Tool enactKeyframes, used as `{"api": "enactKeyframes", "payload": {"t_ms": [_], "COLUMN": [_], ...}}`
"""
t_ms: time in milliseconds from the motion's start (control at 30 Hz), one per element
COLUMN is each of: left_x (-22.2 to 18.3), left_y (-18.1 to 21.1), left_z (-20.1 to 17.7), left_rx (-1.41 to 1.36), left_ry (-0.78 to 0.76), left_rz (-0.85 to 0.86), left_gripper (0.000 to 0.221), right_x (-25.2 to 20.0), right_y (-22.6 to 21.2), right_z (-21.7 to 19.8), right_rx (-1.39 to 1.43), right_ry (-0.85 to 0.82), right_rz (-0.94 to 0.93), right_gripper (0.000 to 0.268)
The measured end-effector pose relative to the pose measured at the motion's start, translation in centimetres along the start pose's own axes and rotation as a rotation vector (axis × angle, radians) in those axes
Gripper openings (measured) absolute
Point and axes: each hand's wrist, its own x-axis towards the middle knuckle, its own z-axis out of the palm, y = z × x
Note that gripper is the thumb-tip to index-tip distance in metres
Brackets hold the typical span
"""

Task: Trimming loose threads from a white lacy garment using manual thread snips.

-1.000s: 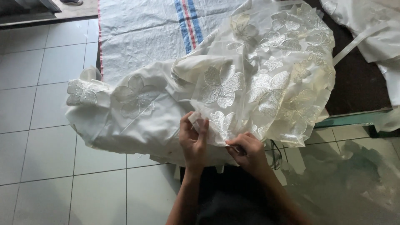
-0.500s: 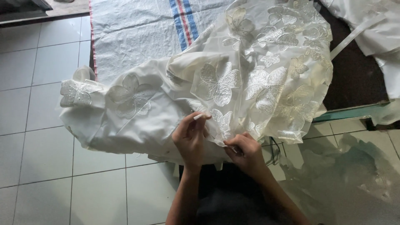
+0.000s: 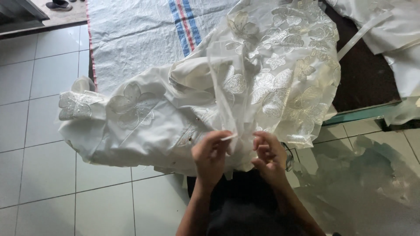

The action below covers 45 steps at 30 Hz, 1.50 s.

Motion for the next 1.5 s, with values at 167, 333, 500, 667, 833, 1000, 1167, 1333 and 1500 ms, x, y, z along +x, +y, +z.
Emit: {"api": "enactKeyframes", "payload": {"t_ms": [167,333,500,667,833,1000,1167,1333,1500], "left_x": [-1.3,-0.9,4.9,18.2,26.5,29.8,31.8,33.9,34.3], "left_y": [2.3,1.5,-1.1,-9.4,-16.5,-23.2,-24.8,-34.0,-32.7], "left_z": [2.9,2.4,0.3,-4.8,-4.9,0.5,7.9,11.0,10.7], "left_rx": [0.101,0.063,0.189,0.66,0.871,1.027,1.042,1.322,1.094], "left_ry": [-0.333,-0.69,-0.579,-0.28,-0.361,-0.7,-0.796,-0.712,-0.433], "left_rz": [0.139,0.314,0.348,0.234,-0.163,-0.026,0.004,0.149,-0.031], "left_gripper": [0.009,0.011,0.019,0.019,0.028,0.035,0.035,0.049,0.023], "right_x": [1.1,3.4,3.5,0.5,-4.1,-6.2,-4.7,-7.0,-9.3], "right_y": [0.9,-5.0,-2.7,-5.2,-2.2,-2.1,-6.3,-5.4,-2.8], "right_z": [-3.2,-4.0,-12.5,-20.2,-27.6,-29.8,-23.3,-22.0,-23.9], "right_rx": [0.242,-0.128,0.244,-0.607,0.28,-0.099,-0.051,-0.351,-0.793], "right_ry": [-0.107,-0.111,-0.089,0.454,1.232,1.251,1.039,0.997,1.17], "right_rz": [0.005,-0.167,-0.439,-0.666,-0.129,-0.093,-0.175,-0.144,0.002], "right_gripper": [0.105,0.066,0.011,0.034,0.024,0.019,0.022,0.026,0.023]}}
